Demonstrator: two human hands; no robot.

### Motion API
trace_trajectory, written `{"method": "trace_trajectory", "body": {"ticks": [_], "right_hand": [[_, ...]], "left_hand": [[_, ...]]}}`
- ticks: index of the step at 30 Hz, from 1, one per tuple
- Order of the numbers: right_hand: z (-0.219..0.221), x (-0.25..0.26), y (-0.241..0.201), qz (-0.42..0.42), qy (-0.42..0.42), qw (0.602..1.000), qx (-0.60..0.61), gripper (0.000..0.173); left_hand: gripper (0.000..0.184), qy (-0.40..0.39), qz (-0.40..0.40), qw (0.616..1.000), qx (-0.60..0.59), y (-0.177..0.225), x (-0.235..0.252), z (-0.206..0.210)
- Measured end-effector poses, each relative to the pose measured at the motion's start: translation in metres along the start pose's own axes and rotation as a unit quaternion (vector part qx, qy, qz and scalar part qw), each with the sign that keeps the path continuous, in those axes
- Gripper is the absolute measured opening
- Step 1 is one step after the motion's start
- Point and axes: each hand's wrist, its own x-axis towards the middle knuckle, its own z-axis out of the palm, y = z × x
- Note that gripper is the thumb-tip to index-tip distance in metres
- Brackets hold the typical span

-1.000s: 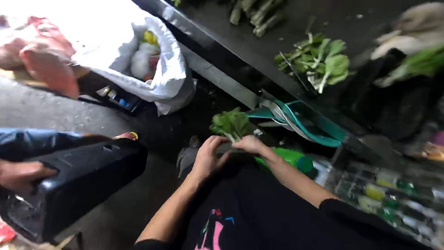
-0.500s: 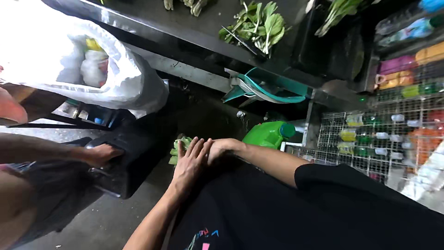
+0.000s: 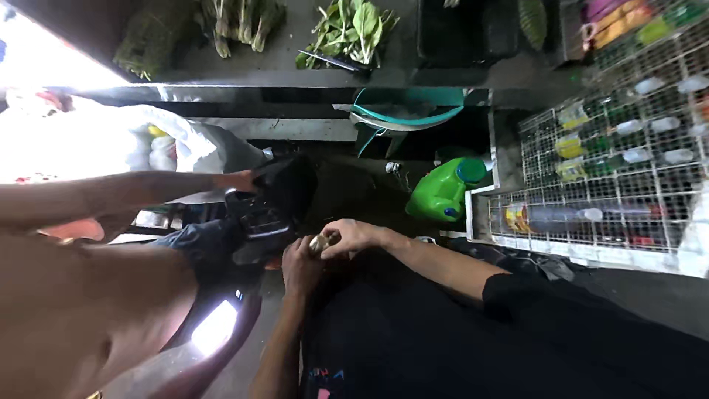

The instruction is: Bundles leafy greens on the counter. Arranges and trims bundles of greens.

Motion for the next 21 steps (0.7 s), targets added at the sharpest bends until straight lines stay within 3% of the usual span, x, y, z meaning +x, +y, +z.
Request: {"method": "trace_trajectory", "body": {"ticks": [2,5,9,16,19,21], "right_hand": [[0.001,-0.017,0.001,-0.073,0.043,0.996,0.025,0.058],[0.003,-0.035,-0.005,-0.141,0.090,0.984,0.068,0.051],[0.015,-0.050,-0.025,-0.211,0.142,0.965,0.062,0.036],[0.072,-0.065,-0.055,-0.199,0.217,0.954,0.048,0.025],[0.095,-0.067,-0.061,-0.188,0.196,0.962,0.037,0.022],[0.109,-0.068,-0.061,-0.186,0.171,0.967,0.036,0.018]], "left_hand": [[0.037,0.016,-0.040,0.997,-0.068,0.018,-0.001,-0.014],[0.036,0.060,-0.033,0.979,-0.191,0.028,-0.007,-0.024],[0.028,0.052,-0.033,0.939,-0.338,0.038,-0.027,-0.040],[0.046,0.071,-0.038,0.903,-0.422,0.018,-0.073,-0.049],[0.043,0.069,-0.016,0.889,-0.452,0.003,-0.098,-0.050],[0.042,0.052,0.010,0.853,-0.520,-0.009,-0.116,-0.050]]}}
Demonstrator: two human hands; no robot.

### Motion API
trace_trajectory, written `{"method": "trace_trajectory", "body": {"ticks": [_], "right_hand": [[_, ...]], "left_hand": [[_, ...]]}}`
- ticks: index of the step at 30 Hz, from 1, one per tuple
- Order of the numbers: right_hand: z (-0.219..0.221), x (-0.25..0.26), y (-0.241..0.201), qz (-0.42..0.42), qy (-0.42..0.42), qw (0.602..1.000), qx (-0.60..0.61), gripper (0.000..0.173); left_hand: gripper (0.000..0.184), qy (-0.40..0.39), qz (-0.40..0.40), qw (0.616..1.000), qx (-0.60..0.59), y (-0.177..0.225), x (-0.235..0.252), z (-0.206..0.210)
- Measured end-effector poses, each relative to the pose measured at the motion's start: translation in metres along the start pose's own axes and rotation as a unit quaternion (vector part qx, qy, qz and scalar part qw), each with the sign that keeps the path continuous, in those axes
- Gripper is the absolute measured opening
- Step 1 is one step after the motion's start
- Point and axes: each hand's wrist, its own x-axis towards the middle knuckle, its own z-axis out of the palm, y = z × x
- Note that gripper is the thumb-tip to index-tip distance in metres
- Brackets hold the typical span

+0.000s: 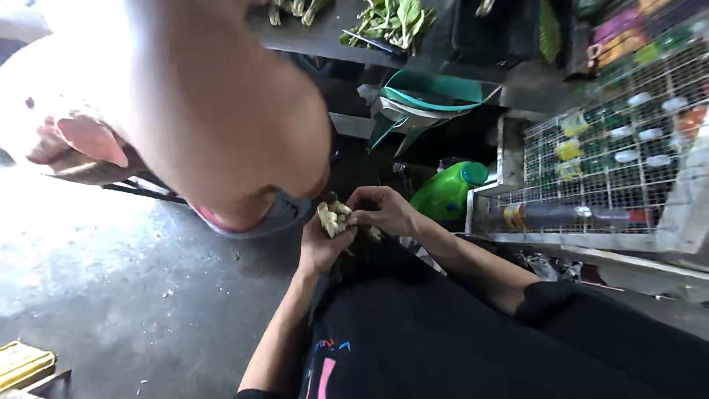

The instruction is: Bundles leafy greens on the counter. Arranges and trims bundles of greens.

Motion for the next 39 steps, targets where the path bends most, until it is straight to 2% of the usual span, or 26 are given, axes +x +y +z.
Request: {"method": "trace_trajectory", "body": {"ticks": [2,6,10,13,17,20,22,25,27,32,36,39], "right_hand": [[0.014,-0.007,0.000,-0.001,-0.001,1.000,0.006,0.018],[0.041,-0.019,-0.007,-0.005,0.064,0.998,-0.011,0.016],[0.075,-0.027,-0.019,-0.034,0.077,0.993,-0.088,0.013],[0.092,-0.036,-0.024,-0.069,0.067,0.987,-0.130,0.020],[0.105,-0.047,-0.029,-0.080,0.062,0.992,-0.072,0.025],[0.111,-0.044,-0.030,-0.130,0.071,0.986,-0.071,0.057],[0.112,-0.040,-0.031,-0.157,0.040,0.982,-0.093,0.064],[0.114,-0.034,-0.033,-0.160,0.003,0.984,-0.083,0.045],[0.117,-0.031,-0.035,-0.157,0.004,0.984,-0.083,0.040],[0.121,-0.028,-0.039,-0.135,0.026,0.987,-0.086,0.039],[0.119,-0.023,-0.044,-0.124,0.003,0.989,-0.080,0.040],[0.119,-0.019,-0.046,-0.121,-0.010,0.989,-0.081,0.040]], "left_hand": [[0.042,-0.008,0.006,1.000,-0.020,-0.005,-0.014,-0.011],[0.033,0.020,0.027,0.997,-0.072,-0.014,-0.034,-0.025],[0.033,-0.015,0.055,0.995,-0.080,-0.015,-0.050,-0.035],[0.033,-0.037,0.066,0.995,-0.072,-0.010,-0.061,-0.046],[0.033,-0.035,0.074,0.996,-0.031,-0.006,-0.073,-0.063],[0.033,-0.041,0.079,0.996,-0.016,-0.004,-0.078,-0.070],[0.034,-0.065,0.084,0.994,-0.007,-0.002,-0.080,-0.073],[0.033,-0.099,0.068,0.993,-0.006,0.001,-0.082,-0.079],[0.032,-0.124,0.050,0.991,-0.015,0.001,-0.083,-0.086],[0.026,-0.182,0.056,0.973,-0.130,-0.007,-0.087,-0.097],[0.024,-0.167,0.071,0.970,-0.160,-0.009,-0.093,-0.099],[0.039,-0.132,0.086,0.978,-0.135,-0.010,-0.093,-0.099]]}}
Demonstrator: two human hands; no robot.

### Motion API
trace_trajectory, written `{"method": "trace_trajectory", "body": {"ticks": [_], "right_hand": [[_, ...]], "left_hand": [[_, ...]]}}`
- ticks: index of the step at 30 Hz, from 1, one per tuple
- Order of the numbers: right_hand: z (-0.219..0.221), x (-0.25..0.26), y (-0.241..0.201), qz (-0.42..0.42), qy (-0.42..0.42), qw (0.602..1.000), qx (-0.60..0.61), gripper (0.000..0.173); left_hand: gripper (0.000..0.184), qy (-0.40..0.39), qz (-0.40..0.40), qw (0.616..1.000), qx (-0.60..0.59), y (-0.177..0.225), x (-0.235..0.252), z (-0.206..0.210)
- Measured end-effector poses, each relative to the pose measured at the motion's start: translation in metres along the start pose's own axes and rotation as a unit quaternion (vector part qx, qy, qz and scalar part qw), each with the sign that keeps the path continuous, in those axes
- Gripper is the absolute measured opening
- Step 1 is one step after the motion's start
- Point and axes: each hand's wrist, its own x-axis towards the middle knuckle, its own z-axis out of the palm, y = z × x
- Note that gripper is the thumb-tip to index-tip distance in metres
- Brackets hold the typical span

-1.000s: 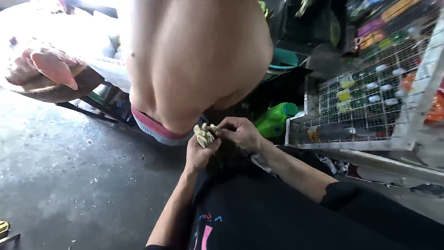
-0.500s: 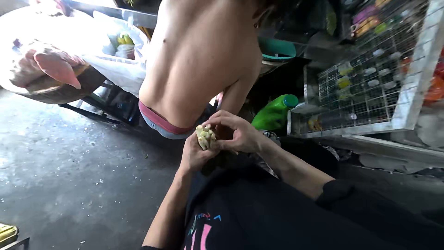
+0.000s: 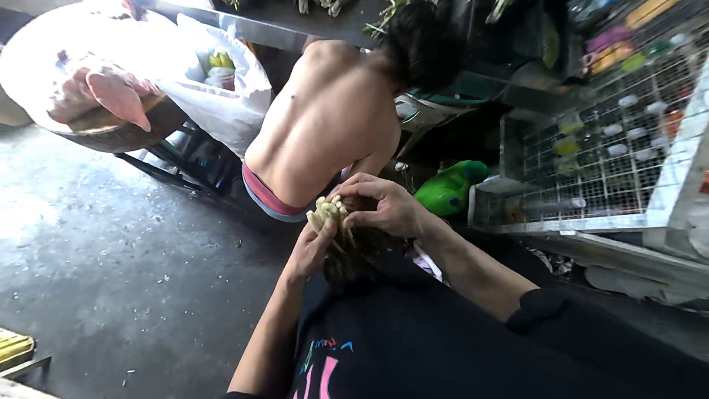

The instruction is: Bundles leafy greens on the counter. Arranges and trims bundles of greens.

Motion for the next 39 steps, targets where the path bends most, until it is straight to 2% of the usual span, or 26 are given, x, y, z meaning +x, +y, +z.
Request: {"method": "trace_trajectory", "body": {"ticks": [3,4,7,11,15,17,19,21,23,25,28,32,34,36,39], "right_hand": [[0.007,0.001,-0.001,0.010,-0.001,1.000,-0.002,0.038],[0.011,0.001,0.000,0.018,0.001,1.000,-0.007,0.037],[0.018,0.000,-0.001,0.034,0.007,0.999,-0.005,0.037],[0.019,-0.003,0.006,0.015,0.027,1.000,-0.005,0.037],[0.016,-0.005,0.007,-0.014,0.055,0.998,-0.035,0.038],[0.016,-0.006,0.006,-0.022,0.059,0.997,-0.039,0.037],[0.015,-0.006,0.006,-0.021,0.056,0.998,-0.036,0.037],[0.012,-0.006,0.007,-0.020,0.052,0.998,-0.028,0.037],[0.009,-0.006,0.008,-0.020,0.050,0.998,-0.016,0.037],[0.006,-0.006,0.010,-0.031,0.040,0.999,-0.001,0.037],[0.007,-0.003,0.011,-0.051,0.037,0.998,-0.005,0.037],[0.018,0.003,0.016,-0.056,0.047,0.997,0.011,0.034],[0.029,0.006,0.027,-0.024,0.056,0.997,0.041,0.032],[0.035,0.015,0.038,0.037,0.050,0.996,0.058,0.029],[0.039,0.027,0.043,0.113,0.034,0.991,0.056,0.030]], "left_hand": [[0.080,0.024,0.001,0.998,0.057,-0.005,0.007,-0.005],[0.084,0.053,-0.013,0.997,0.060,-0.006,0.009,-0.004],[0.081,0.117,-0.048,0.991,0.041,-0.005,0.012,0.000],[0.081,0.154,-0.012,0.988,0.014,-0.011,0.013,0.004],[0.082,0.148,0.021,0.989,0.008,-0.014,0.016,0.004],[0.072,0.150,0.023,0.988,0.017,-0.012,0.016,0.004],[0.055,0.130,0.038,0.989,0.051,-0.009,0.016,0.000],[0.041,0.091,0.063,0.984,0.136,-0.002,0.014,-0.009],[0.041,0.059,0.083,0.968,0.228,0.004,0.013,-0.017],[0.041,0.048,0.089,0.958,0.267,0.006,0.012,-0.020],[0.049,0.059,0.094,0.964,0.242,-0.001,0.008,-0.018],[0.072,0.121,0.072,0.975,0.172,-0.019,0.008,-0.003],[0.075,0.173,0.061,0.978,0.095,-0.039,0.009,0.009],[0.085,0.240,0.048,0.967,0.072,-0.056,0.012,0.015],[0.100,0.255,0.001,0.964,0.073,-0.064,0.010,0.006]]}}
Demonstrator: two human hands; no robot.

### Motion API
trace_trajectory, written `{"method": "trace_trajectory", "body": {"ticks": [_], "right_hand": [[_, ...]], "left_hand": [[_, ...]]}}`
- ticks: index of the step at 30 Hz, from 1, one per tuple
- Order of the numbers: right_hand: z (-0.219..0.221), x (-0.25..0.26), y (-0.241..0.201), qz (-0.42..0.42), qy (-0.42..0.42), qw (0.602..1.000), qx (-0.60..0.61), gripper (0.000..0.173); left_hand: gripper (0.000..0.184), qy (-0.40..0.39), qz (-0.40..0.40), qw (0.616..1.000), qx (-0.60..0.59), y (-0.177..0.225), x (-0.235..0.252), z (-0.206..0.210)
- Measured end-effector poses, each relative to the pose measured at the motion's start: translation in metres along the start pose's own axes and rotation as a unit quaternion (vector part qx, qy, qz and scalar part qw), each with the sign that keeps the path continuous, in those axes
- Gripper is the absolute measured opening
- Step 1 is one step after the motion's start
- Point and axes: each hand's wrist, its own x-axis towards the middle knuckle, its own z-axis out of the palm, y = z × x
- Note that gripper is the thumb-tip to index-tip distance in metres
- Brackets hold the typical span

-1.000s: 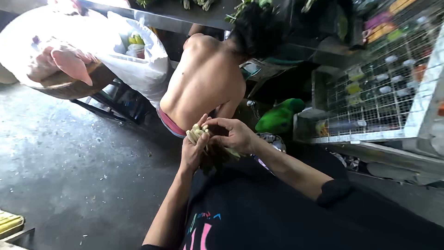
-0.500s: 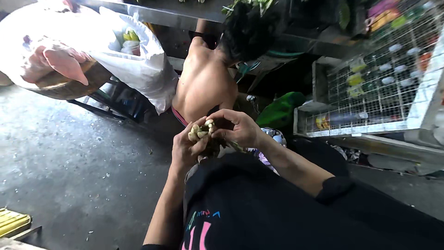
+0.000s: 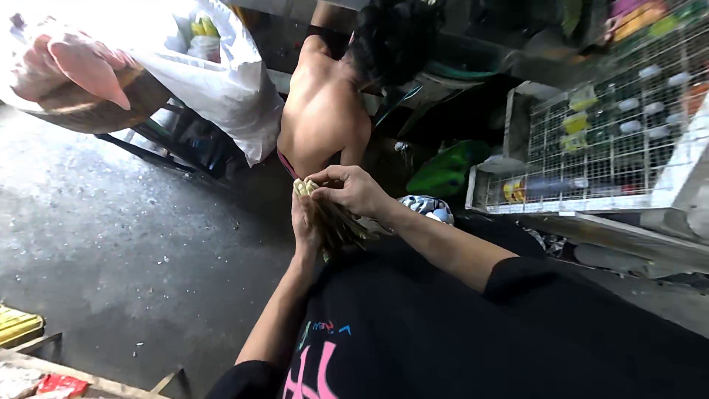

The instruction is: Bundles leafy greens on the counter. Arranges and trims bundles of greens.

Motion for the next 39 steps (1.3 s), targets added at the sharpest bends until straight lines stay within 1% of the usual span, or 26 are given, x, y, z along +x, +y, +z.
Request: {"method": "trace_trajectory", "body": {"ticks": [1,2,4,6,8,10,11,13,15,16,18,20,23,25,26,29,31,33,36,38,39], "right_hand": [[0.002,0.004,0.001,0.010,0.004,1.000,-0.017,0.031],[0.004,0.008,0.003,0.012,0.011,0.999,-0.037,0.033],[0.005,0.016,0.004,0.022,0.029,0.996,-0.076,0.038],[0.000,0.020,0.003,0.030,0.044,0.995,-0.088,0.043],[-0.006,0.016,0.003,0.011,0.076,0.995,-0.058,0.042],[-0.008,0.001,0.003,-0.032,0.134,0.990,-0.029,0.035],[-0.007,-0.010,0.003,-0.044,0.156,0.987,-0.022,0.035],[0.000,-0.030,0.011,-0.020,0.170,0.985,0.007,0.040],[0.011,-0.040,0.023,0.043,0.149,0.985,0.073,0.042],[0.015,-0.040,0.029,0.065,0.139,0.983,0.103,0.042],[0.014,-0.034,0.035,0.076,0.108,0.981,0.140,0.039],[0.007,-0.031,0.037,0.088,0.073,0.978,0.177,0.037],[0.000,-0.031,0.041,0.146,0.010,0.948,0.282,0.047],[0.002,-0.033,0.043,0.164,-0.017,0.931,0.325,0.050],[0.003,-0.033,0.044,0.165,-0.022,0.925,0.341,0.047],[0.011,-0.036,0.043,0.171,0.007,0.916,0.363,0.023],[0.014,-0.037,0.042,0.158,0.017,0.917,0.366,0.013],[0.014,-0.038,0.040,0.140,0.011,0.915,0.379,0.014],[0.013,-0.040,0.037,0.104,-0.006,0.915,0.389,0.013],[0.010,-0.041,0.039,0.062,-0.004,0.935,0.349,0.010],[0.006,-0.041,0.039,0.039,0.002,0.950,0.311,0.009]], "left_hand": [[0.101,-0.010,-0.018,1.000,-0.003,0.002,0.002,-0.004],[0.096,-0.017,-0.033,0.999,-0.006,0.005,0.006,-0.007],[0.075,-0.033,-0.055,0.998,-0.005,0.012,0.015,-0.014],[0.056,-0.046,-0.058,0.997,0.001,0.021,0.021,-0.019],[0.044,-0.035,-0.044,0.998,-0.021,0.029,0.022,-0.021],[0.036,-0.007,-0.024,0.998,-0.064,0.031,0.023,-0.023],[0.034,0.016,-0.015,0.996,-0.086,0.032,0.026,-0.024],[0.032,0.055,-0.028,0.990,-0.129,0.032,0.033,-0.027],[0.032,0.054,-0.062,0.981,-0.175,0.026,0.037,-0.028],[0.032,0.045,-0.084,0.979,-0.180,0.023,0.037,-0.028],[0.033,0.021,-0.114,0.977,-0.181,0.021,0.036,-0.025],[0.030,-0.017,-0.118,0.973,-0.200,0.026,0.034,-0.022],[0.028,-0.066,-0.121,0.964,-0.227,0.028,0.030,-0.015],[0.027,-0.083,-0.128,0.957,-0.247,0.023,0.026,-0.009],[0.027,-0.080,-0.135,0.952,-0.263,0.022,0.024,-0.007],[0.027,-0.060,-0.145,0.938,-0.308,0.019,0.015,-0.007],[0.031,-0.058,-0.137,0.934,-0.325,0.019,0.011,-0.009],[0.035,-0.073,-0.117,0.929,-0.344,0.018,0.010,-0.015],[0.032,-0.106,-0.099,0.905,-0.400,0.015,0.010,-0.027],[0.034,-0.120,-0.100,0.895,-0.417,0.019,0.008,-0.033],[0.035,-0.121,-0.102,0.902,-0.403,0.022,0.007,-0.035]]}}
